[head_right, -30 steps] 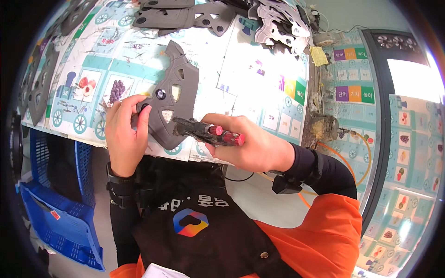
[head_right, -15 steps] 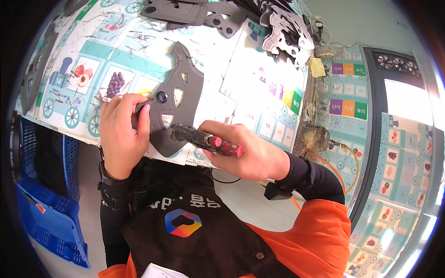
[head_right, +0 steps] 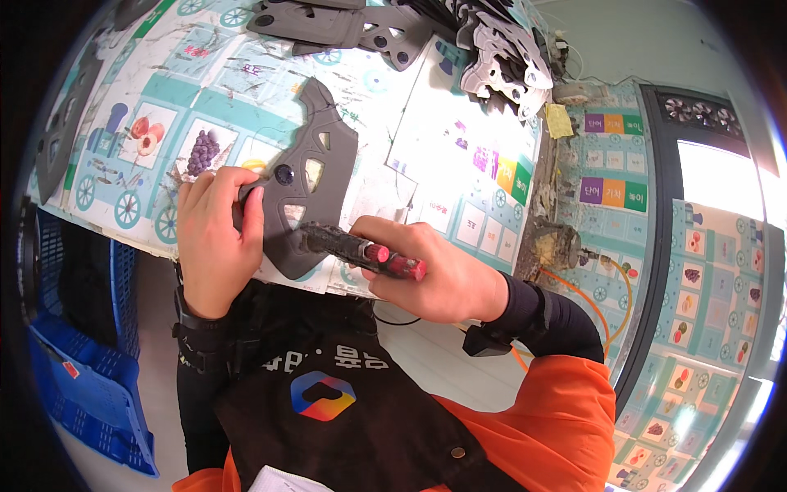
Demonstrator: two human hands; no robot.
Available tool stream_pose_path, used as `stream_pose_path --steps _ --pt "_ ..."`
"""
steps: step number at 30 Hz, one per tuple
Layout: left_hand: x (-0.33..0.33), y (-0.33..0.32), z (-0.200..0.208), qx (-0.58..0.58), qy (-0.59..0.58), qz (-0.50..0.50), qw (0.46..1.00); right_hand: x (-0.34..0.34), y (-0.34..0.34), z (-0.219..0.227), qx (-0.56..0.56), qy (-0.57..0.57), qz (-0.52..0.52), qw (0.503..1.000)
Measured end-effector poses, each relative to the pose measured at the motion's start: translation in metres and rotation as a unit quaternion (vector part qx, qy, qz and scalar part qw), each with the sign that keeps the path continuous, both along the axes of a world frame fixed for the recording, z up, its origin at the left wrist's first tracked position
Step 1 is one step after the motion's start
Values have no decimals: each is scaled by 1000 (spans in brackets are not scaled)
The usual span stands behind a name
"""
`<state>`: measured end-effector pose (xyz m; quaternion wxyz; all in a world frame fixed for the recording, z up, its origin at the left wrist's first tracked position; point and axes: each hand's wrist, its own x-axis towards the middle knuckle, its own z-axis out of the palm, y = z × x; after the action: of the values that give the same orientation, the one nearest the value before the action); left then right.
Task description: The person uses a specialized pneumatic tool to attach plastic fasteners or grommets to pre-cut grey foam shoe components, handling several pieces individually and moving them between the table and a blue bin.
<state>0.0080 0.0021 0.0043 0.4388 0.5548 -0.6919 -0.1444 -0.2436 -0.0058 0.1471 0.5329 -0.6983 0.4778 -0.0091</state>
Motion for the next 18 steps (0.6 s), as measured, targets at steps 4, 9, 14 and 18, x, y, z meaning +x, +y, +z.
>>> stream_pose_path --steps 4,9,14,18 --pt "1 0 0 -8 -3 -2 1000 1 -2 4 40 4 -22 999" --pt "1 0 2 6 -9 -3 1000 -3 -2 2 17 7 -14 1000" --pt "0 -1 1 3 -12 -4 1000 -4 -3 5 27 14 -47 998" --pt "0 -1 -1 -16 -10 -6 1000 -8 -5 2 11 15 -28 999"
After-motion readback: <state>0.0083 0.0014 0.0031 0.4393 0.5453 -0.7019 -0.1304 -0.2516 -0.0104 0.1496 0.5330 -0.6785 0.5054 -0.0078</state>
